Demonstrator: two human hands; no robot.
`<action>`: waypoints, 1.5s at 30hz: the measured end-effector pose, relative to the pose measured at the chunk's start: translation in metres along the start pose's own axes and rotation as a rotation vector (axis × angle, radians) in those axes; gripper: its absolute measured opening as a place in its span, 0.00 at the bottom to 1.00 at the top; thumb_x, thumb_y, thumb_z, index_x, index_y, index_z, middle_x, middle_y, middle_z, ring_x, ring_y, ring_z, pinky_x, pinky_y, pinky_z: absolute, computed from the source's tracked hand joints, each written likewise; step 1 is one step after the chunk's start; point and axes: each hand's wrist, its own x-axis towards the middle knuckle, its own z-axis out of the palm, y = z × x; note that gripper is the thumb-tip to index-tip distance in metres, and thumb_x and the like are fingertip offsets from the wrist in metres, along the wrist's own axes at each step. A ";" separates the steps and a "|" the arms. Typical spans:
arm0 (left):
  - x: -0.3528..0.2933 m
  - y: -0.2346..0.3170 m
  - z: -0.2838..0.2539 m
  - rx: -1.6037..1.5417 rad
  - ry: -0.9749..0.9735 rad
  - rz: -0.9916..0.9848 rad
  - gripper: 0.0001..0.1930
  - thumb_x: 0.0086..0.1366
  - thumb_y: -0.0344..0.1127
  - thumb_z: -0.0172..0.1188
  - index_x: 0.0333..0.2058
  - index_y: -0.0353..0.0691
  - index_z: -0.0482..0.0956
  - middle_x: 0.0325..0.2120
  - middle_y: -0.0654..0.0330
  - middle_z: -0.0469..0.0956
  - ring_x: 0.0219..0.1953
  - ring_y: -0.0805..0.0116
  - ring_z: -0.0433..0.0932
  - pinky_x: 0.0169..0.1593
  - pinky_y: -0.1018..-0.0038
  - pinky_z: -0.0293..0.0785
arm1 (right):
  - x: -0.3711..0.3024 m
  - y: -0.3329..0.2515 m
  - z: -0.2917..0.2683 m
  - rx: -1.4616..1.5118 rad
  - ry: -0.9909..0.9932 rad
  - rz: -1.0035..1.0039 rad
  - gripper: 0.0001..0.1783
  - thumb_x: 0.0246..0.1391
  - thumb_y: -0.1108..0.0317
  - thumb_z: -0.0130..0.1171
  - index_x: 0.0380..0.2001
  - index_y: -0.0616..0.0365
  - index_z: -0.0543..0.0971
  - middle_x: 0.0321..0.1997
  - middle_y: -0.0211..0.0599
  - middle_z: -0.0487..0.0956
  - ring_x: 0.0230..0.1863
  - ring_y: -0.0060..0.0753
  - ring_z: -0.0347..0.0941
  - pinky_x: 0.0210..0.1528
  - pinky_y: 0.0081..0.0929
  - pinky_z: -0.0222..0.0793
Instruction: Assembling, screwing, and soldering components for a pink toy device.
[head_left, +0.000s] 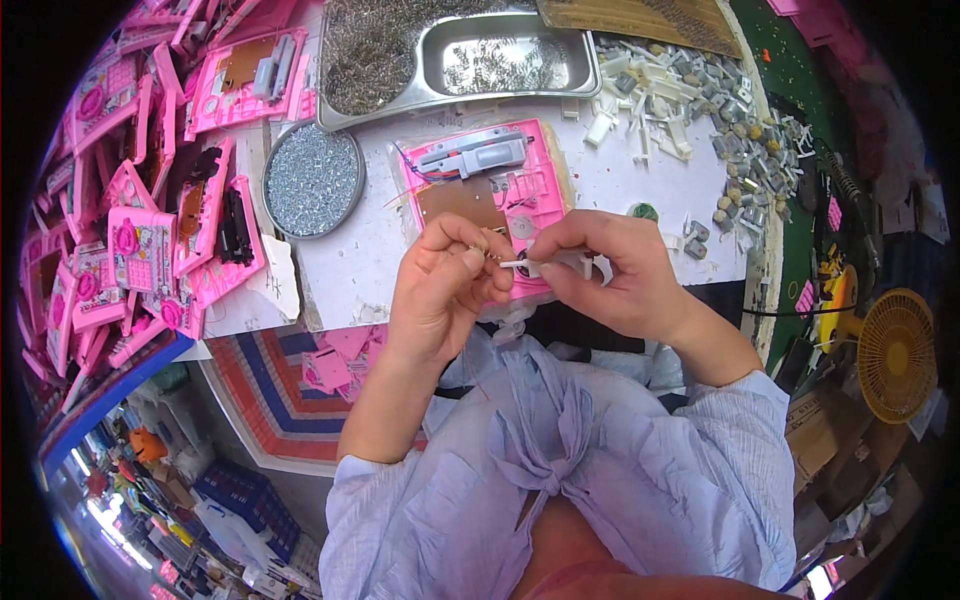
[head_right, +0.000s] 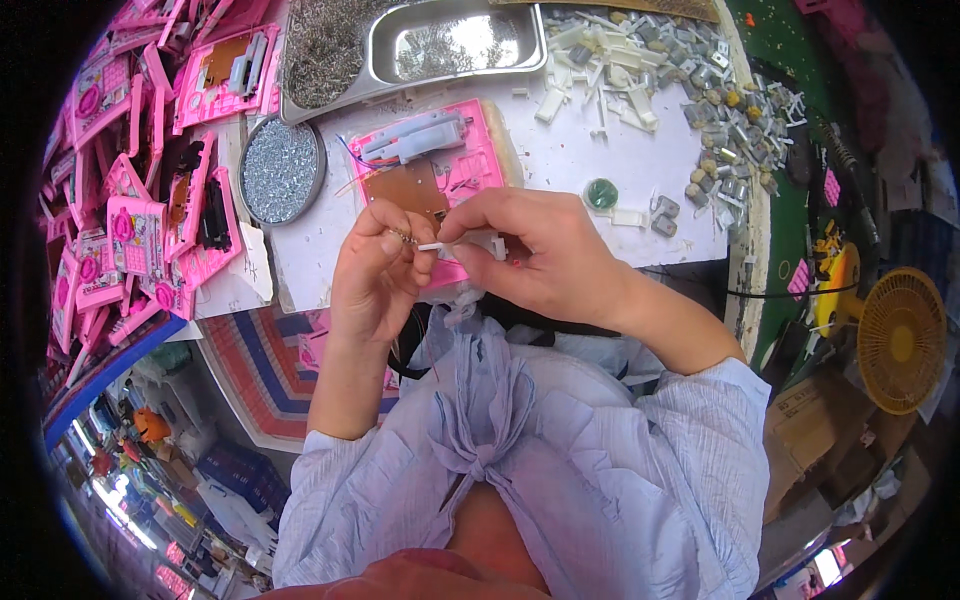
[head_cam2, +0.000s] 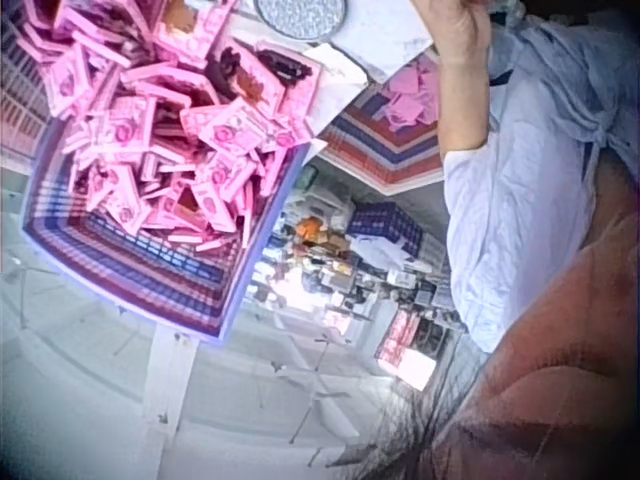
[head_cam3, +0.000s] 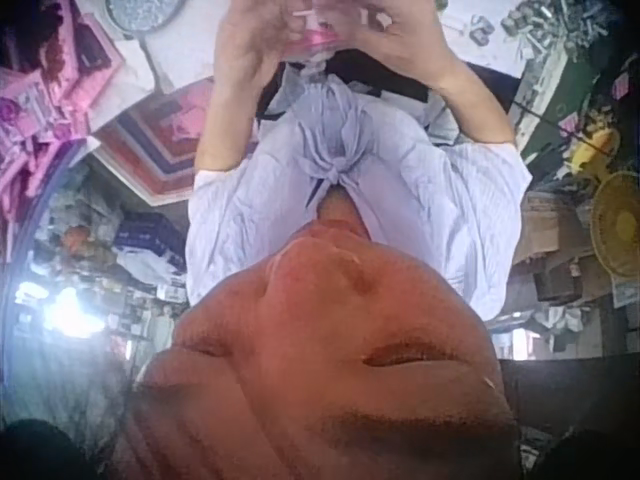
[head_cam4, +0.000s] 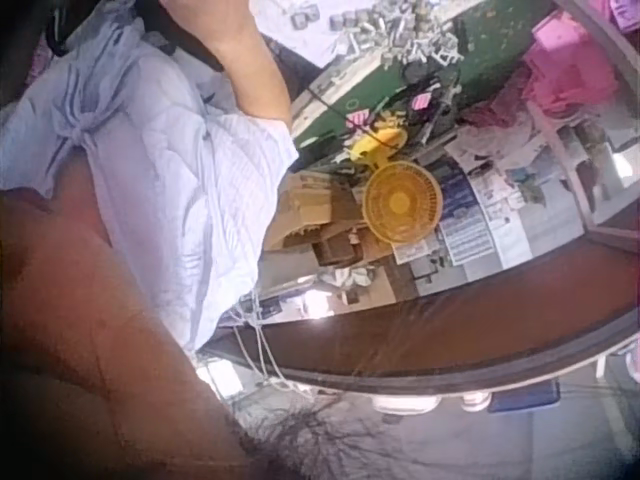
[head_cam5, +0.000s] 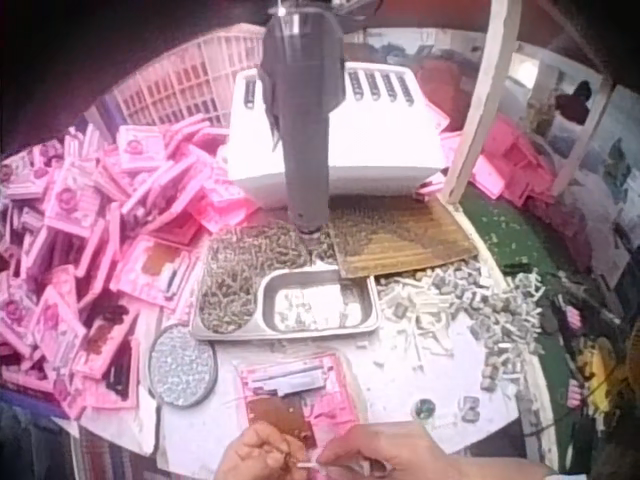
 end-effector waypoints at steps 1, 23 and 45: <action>-0.002 -0.002 0.000 -0.016 0.006 -0.007 0.05 0.70 0.26 0.55 0.43 0.37 0.72 0.42 0.48 0.80 0.38 0.67 0.84 0.40 0.73 0.86 | 0.000 -0.002 0.000 -0.053 -0.011 -0.030 0.10 0.53 0.78 0.66 0.41 0.60 0.83 0.35 0.36 0.84 0.28 0.24 0.77 0.27 0.21 0.70; -0.006 -0.037 0.019 0.037 0.002 -0.050 0.06 0.72 0.26 0.56 0.45 0.36 0.72 0.45 0.51 0.79 0.41 0.68 0.83 0.43 0.72 0.84 | -0.043 0.013 -0.006 -0.099 0.158 -0.159 0.13 0.51 0.78 0.70 0.42 0.60 0.84 0.36 0.38 0.85 0.29 0.29 0.80 0.29 0.23 0.72; 0.061 0.015 0.023 1.944 -0.459 0.512 0.06 0.56 0.30 0.70 0.34 0.41 0.85 0.27 0.58 0.77 0.29 0.59 0.78 0.33 0.65 0.75 | -0.058 0.035 -0.048 0.780 0.129 0.330 0.29 0.68 0.49 0.51 0.58 0.65 0.66 0.51 0.64 0.81 0.33 0.42 0.84 0.28 0.21 0.72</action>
